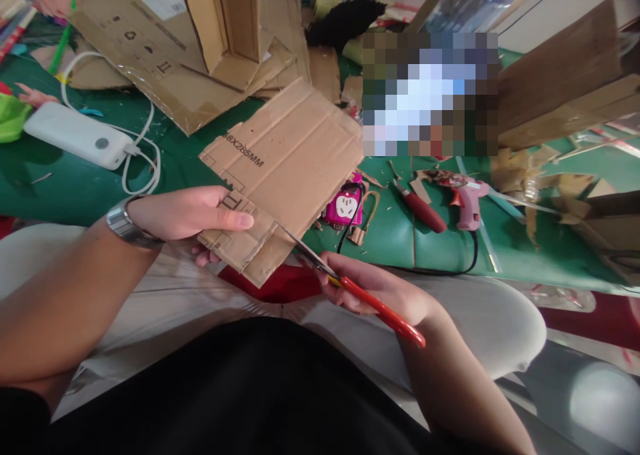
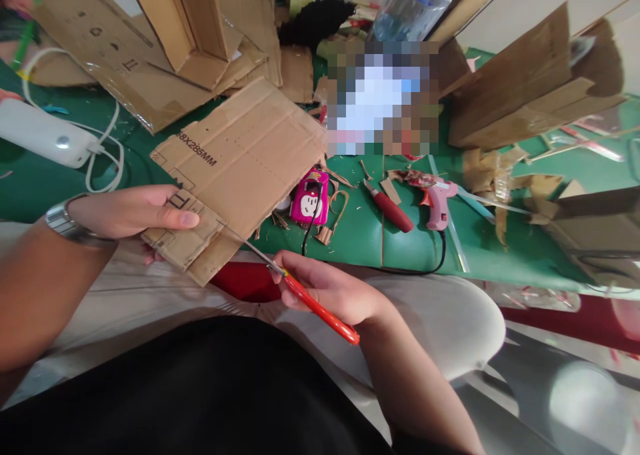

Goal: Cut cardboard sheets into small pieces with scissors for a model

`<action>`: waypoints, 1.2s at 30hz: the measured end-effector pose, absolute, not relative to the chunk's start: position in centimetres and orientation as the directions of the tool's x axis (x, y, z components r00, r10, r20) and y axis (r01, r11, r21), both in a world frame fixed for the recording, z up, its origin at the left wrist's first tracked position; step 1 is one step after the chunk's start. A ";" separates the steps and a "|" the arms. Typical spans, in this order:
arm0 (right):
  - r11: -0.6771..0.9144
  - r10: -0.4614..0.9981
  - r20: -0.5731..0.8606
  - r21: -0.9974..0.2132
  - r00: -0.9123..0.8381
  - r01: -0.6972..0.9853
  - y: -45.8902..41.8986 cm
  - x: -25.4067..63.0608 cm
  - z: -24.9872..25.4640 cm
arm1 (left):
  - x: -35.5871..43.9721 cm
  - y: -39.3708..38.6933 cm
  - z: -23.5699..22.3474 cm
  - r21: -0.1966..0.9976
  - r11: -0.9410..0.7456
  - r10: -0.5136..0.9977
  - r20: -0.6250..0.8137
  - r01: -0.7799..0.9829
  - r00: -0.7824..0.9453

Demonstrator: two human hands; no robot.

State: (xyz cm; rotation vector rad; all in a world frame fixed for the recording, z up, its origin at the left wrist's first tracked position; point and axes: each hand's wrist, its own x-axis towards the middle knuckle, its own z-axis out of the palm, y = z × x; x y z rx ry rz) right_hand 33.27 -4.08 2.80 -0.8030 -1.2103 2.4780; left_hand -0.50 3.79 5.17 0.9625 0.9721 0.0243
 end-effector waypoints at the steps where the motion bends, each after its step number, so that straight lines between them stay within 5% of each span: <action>1: -0.608 0.465 -0.368 -0.794 -0.805 0.012 -4.0 33.5 2.8 | -0.6 3.8 5.1 0.714 0.604 0.444 -0.670 0.354 0.595; 9: -0.502 0.644 -0.290 -0.859 -0.708 -0.104 -4.3 33.9 2.8 | 0.9 2.5 4.9 0.799 0.599 0.657 -0.525 0.049 0.541; 18: -0.202 0.953 -0.144 -0.958 -0.266 -0.205 -4.7 31.2 2.6 | 4.9 0.1 3.3 0.770 0.600 0.767 -0.474 -0.219 0.434; 36: -0.271 0.950 -0.236 -0.948 -0.203 -0.168 -5.2 27.1 1.3 | 7.0 -1.6 1.6 0.670 0.704 0.688 -0.562 -0.234 0.460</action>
